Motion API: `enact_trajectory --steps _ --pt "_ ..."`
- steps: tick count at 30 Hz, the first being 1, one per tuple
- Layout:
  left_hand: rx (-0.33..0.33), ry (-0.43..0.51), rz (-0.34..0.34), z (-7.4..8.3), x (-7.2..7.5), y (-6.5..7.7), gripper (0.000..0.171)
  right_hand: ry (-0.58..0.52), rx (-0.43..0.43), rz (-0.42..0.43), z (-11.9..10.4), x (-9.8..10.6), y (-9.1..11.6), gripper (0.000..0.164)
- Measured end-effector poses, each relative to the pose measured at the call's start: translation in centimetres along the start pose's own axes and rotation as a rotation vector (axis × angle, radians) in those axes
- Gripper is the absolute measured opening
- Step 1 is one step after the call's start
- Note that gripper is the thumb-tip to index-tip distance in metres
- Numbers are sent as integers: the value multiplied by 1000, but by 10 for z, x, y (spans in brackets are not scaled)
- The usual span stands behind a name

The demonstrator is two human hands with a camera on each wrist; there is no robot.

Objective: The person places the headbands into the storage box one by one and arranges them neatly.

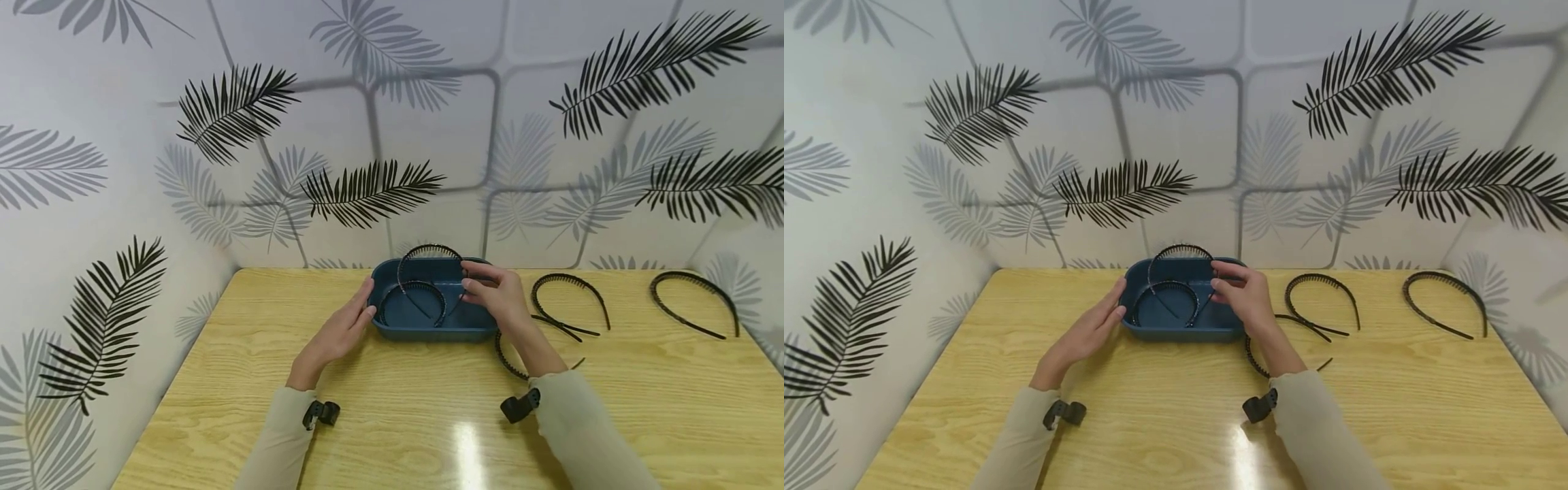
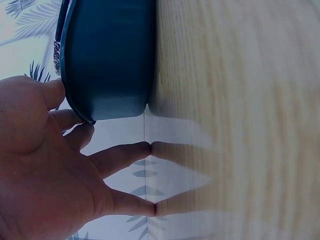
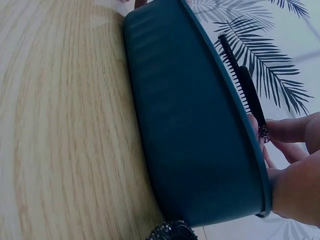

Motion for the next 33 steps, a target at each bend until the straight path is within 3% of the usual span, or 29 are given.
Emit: enact_trajectory --steps 18,33 --pt "22 -9 0 0 0 0 60 93 -66 -86 12 -18 -12 41" --pt "18 -13 3 0 -1 0 60 122 -136 -68 20 -22 -15 41"
Point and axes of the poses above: each hand's wrist, its own y-axis away from the middle knuckle, its own x-axis out of the back of the hand, z = x × y, the point moved 7 cm from there along -y, towards the middle knuckle, and after that the axes turned 4 degrees about z, right-handed, at the moved point
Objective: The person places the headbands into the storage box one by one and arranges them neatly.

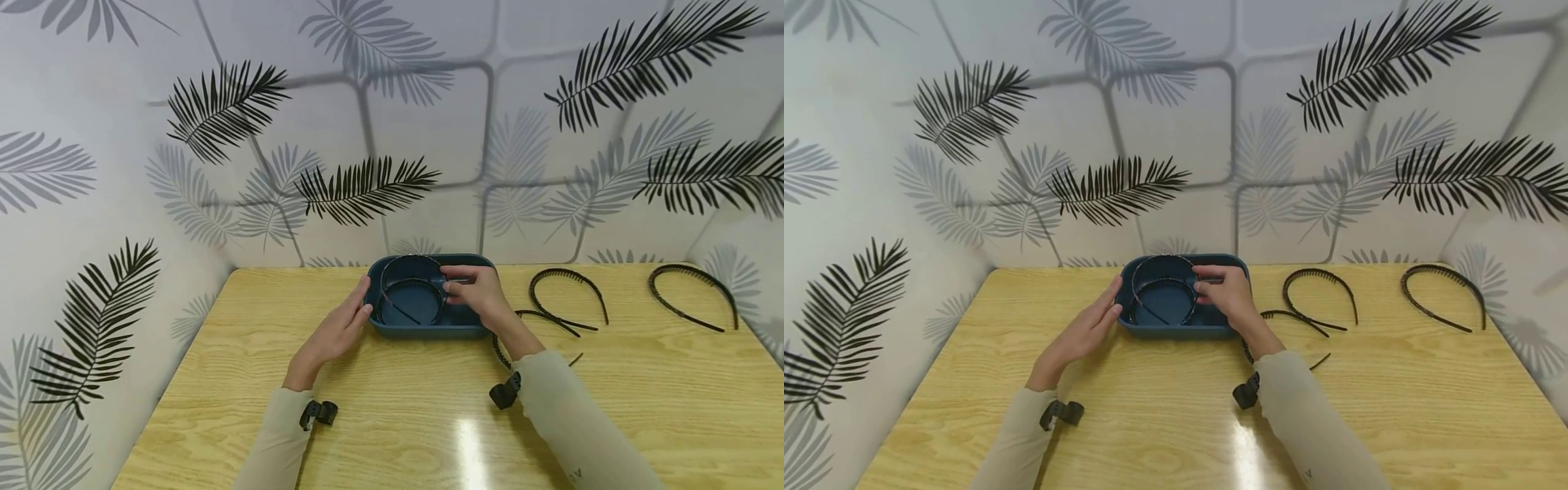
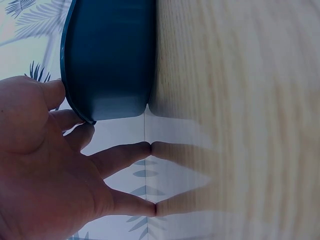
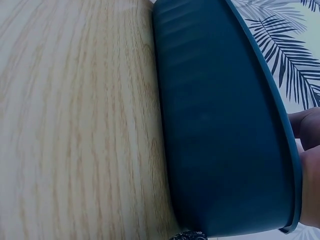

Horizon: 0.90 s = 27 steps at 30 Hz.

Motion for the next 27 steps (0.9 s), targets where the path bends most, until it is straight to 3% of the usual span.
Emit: enact_trajectory --steps 27 --pt "-13 7 0 2 1 0 59 174 -74 -61 8 -9 -3 39"
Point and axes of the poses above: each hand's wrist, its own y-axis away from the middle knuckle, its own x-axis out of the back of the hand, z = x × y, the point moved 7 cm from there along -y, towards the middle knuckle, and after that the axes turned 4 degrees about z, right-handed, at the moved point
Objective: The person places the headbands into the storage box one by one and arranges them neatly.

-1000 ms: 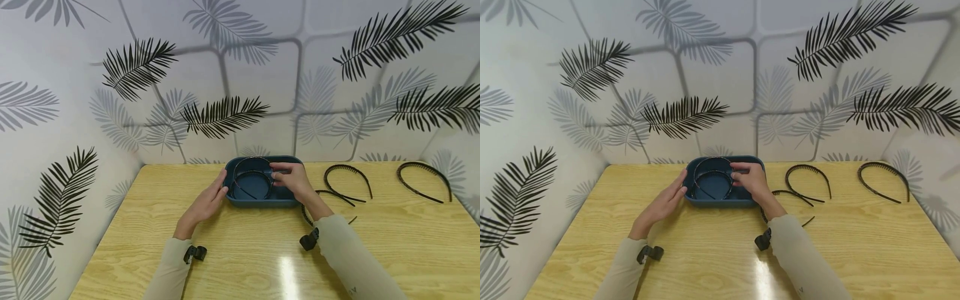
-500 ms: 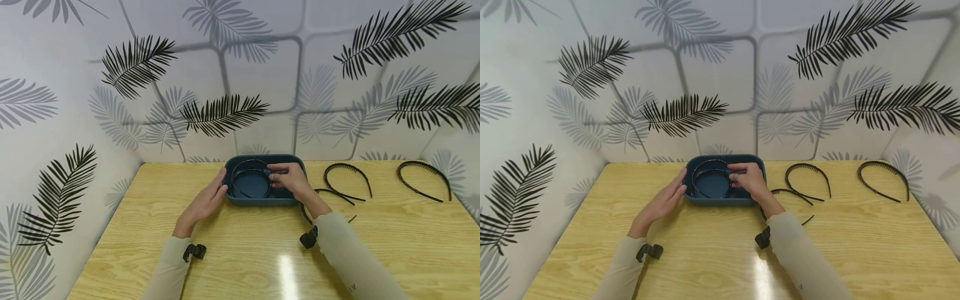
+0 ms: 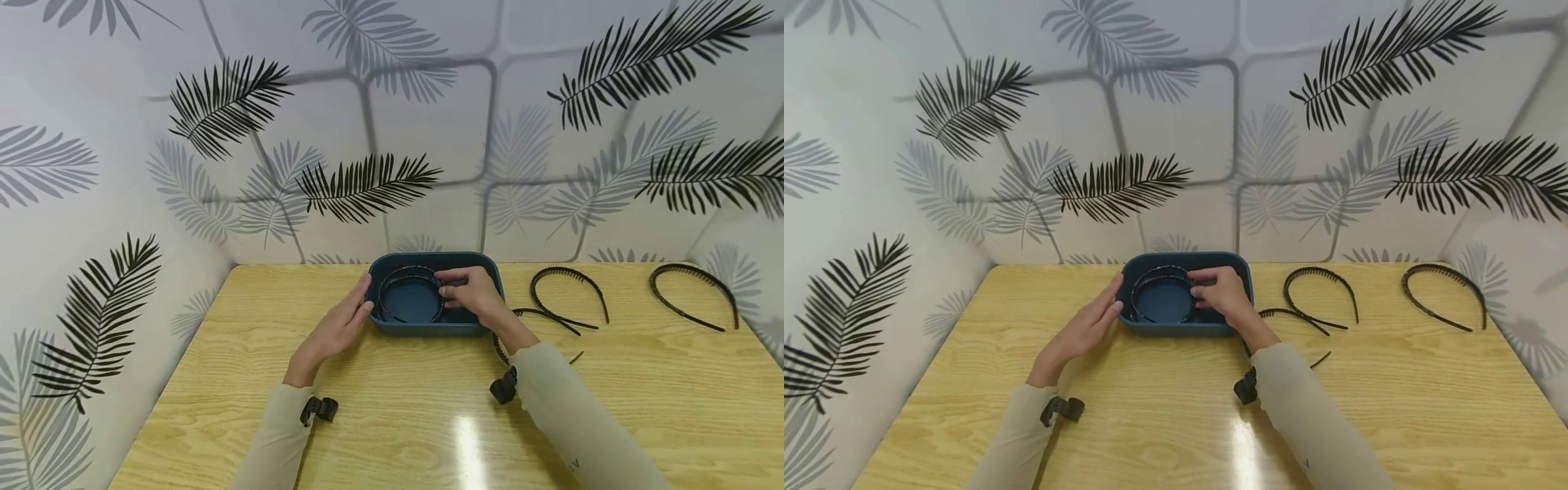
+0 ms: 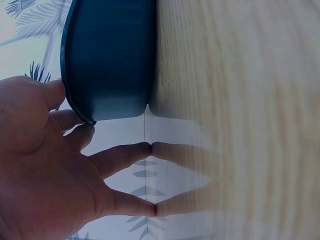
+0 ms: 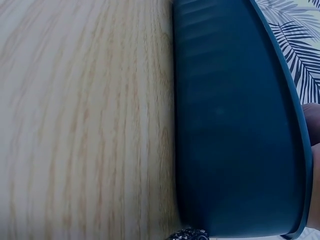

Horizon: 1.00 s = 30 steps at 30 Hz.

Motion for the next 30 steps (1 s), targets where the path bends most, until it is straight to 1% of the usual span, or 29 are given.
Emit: enact_trajectory --steps 4,11,22,26,30 --pt "9 6 -2 0 0 0 59 26 -2 -9 1 -1 -1 38" --pt "11 11 2 1 1 0 60 78 29 -12 0 -3 -1 37" --pt "11 2 -3 -1 -1 0 60 97 32 -11 0 -3 3 38" --pt "3 5 -1 -1 -1 0 60 115 28 -13 -1 -3 2 38" --pt "12 6 0 -1 0 0 60 133 29 -14 -1 -4 1 37"
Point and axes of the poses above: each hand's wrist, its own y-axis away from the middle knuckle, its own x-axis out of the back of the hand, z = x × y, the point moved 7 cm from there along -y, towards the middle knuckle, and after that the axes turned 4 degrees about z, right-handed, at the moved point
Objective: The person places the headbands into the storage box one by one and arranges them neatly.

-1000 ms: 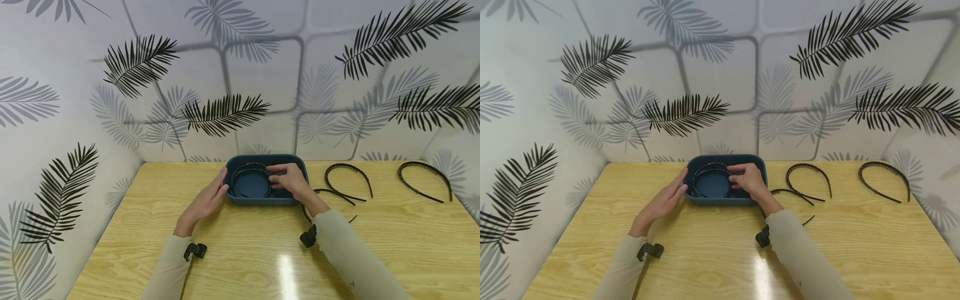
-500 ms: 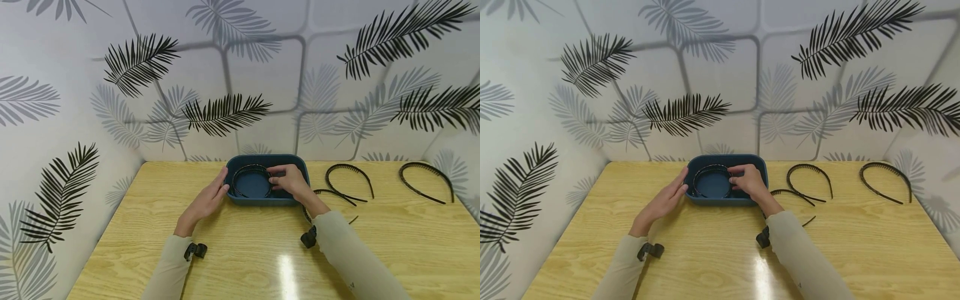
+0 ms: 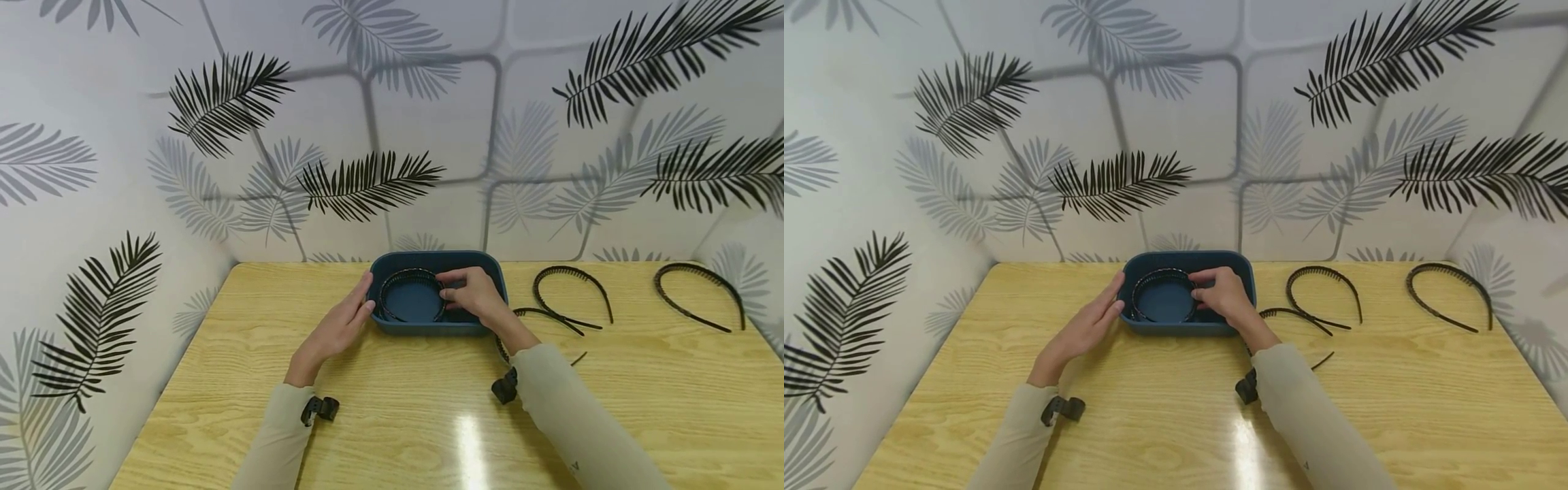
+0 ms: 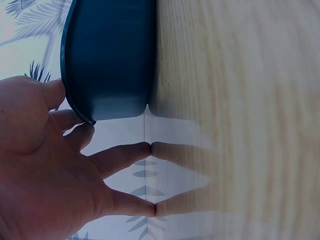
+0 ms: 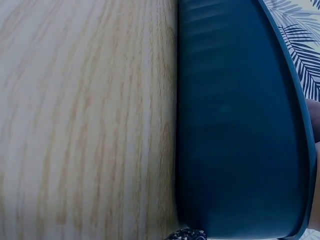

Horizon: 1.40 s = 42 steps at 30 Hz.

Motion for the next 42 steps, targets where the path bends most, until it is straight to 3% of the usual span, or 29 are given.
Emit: enact_trajectory --steps 42 --pt "19 -19 2 -2 -1 0 60 79 -25 -3 2 1 0 36"
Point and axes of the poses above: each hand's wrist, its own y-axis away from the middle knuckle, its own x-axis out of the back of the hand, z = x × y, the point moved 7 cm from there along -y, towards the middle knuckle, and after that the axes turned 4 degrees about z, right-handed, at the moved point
